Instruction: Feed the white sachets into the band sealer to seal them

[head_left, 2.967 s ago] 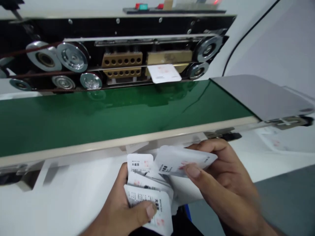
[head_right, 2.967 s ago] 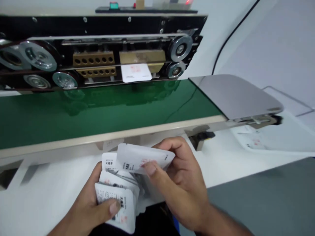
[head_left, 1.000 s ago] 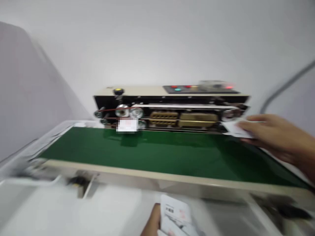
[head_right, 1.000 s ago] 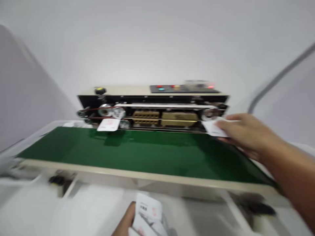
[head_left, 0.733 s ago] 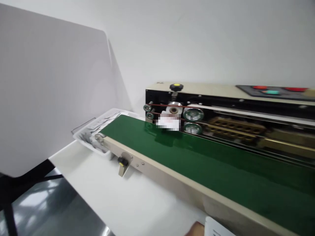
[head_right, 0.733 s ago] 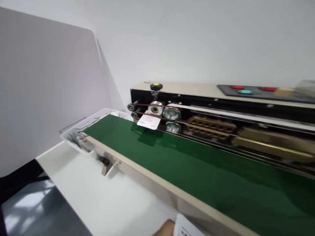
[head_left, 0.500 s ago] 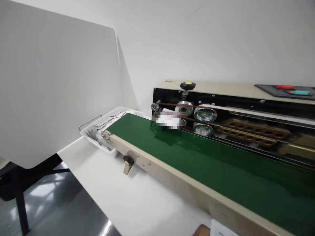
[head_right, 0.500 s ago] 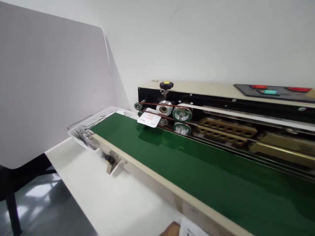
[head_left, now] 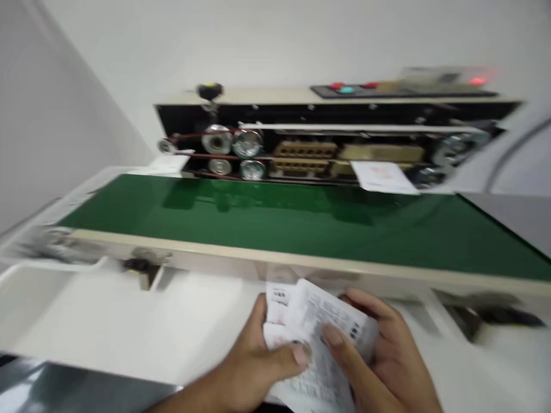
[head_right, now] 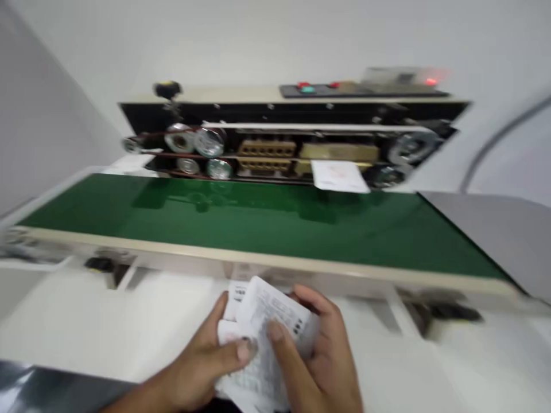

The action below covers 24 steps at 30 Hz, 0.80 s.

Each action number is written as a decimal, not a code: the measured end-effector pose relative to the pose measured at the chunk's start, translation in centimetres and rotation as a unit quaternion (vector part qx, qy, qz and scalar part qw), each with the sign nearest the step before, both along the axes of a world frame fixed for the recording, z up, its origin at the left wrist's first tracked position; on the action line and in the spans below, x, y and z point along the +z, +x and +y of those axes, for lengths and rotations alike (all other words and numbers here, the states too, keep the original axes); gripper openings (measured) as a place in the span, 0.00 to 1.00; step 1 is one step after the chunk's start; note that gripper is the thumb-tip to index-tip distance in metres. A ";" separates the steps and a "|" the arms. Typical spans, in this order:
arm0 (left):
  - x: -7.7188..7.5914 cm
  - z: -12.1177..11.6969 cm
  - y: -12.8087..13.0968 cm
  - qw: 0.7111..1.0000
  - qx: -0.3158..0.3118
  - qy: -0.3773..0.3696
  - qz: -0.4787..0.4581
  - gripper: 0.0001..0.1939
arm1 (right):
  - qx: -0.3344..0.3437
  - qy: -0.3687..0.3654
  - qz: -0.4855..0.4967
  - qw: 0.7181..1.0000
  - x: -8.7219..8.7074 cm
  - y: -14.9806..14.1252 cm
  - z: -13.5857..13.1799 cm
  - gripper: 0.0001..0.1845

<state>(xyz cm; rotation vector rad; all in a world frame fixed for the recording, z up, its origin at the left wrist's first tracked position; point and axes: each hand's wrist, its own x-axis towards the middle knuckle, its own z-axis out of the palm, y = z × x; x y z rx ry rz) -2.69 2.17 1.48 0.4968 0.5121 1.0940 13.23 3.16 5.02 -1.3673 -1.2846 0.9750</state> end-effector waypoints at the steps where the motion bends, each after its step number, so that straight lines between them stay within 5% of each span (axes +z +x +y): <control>1: 0.0 -0.2 0.0 1.000 -0.010 0.002 0.008 0.34 | -0.017 -0.001 0.032 0.999 0.5 -0.4 -0.2 0.25; 8: 0.3 -0.9 0.2 0.996 -0.043 -0.022 0.068 0.36 | -0.007 -0.027 0.173 0.985 1.1 1.7 -0.3 0.14; 12: 0.2 -0.9 0.3 0.995 -0.043 -0.024 0.085 0.34 | 0.097 0.133 0.081 0.983 2.0 3.1 0.2 0.09; 15: -0.1 -1.0 0.3 0.995 -0.026 -0.024 0.093 0.33 | 0.250 0.236 -0.043 0.938 2.5 4.0 0.6 0.14; 19: -0.1 -1.2 0.1 0.993 -0.008 -0.038 0.109 0.36 | 0.343 0.255 -0.162 0.889 2.5 5.7 1.1 0.14; 24: 0.4 -1.3 0.1 0.991 -0.004 -0.068 0.117 0.40 | 0.328 0.220 -0.191 0.899 1.9 7.8 1.0 0.14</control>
